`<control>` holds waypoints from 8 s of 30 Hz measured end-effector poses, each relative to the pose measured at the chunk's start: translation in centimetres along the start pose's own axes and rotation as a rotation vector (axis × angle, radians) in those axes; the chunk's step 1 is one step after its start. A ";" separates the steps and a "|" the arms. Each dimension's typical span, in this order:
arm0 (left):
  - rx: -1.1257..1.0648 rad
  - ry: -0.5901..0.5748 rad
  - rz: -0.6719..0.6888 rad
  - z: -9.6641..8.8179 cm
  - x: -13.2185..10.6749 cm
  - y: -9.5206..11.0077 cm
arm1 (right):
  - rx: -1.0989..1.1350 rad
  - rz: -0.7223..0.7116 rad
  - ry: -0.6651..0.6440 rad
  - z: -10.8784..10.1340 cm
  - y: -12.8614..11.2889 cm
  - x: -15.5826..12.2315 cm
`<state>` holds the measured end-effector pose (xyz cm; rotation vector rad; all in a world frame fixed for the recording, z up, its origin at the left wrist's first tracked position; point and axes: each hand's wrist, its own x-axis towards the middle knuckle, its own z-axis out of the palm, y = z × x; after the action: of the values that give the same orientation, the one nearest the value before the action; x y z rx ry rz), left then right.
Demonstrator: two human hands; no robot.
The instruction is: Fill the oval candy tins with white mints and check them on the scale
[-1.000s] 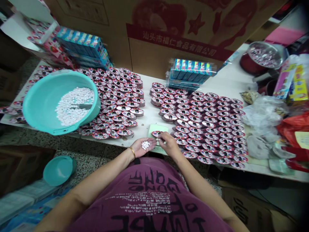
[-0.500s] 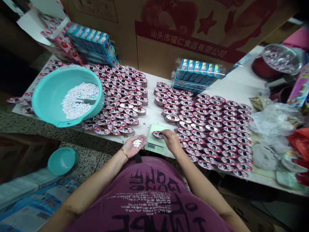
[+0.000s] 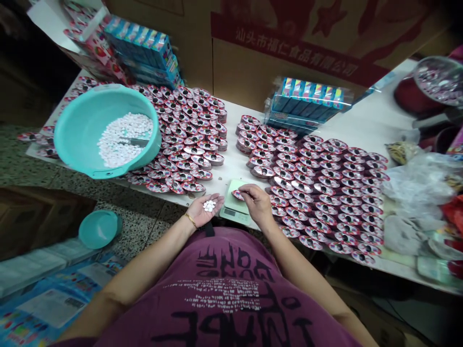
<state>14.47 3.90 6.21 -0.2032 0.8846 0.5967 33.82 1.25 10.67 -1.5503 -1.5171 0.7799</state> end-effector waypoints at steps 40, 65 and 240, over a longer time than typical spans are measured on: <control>0.740 -0.116 0.017 2.6 -0.2 -0.3 | 0.816 0.745 0.082 4.6 2.9 -0.5; 0.310 0.109 0.283 -1.2 -1.7 3.1 | -0.813 -0.065 -0.308 4.4 4.5 15.3; 0.273 0.110 0.749 1.3 -9.8 12.9 | 0.481 0.544 0.361 -5.7 2.2 -2.3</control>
<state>3.27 11.02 15.61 0.3666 1.1388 1.1521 39.67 -1.67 11.20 -1.6232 -0.5854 1.0082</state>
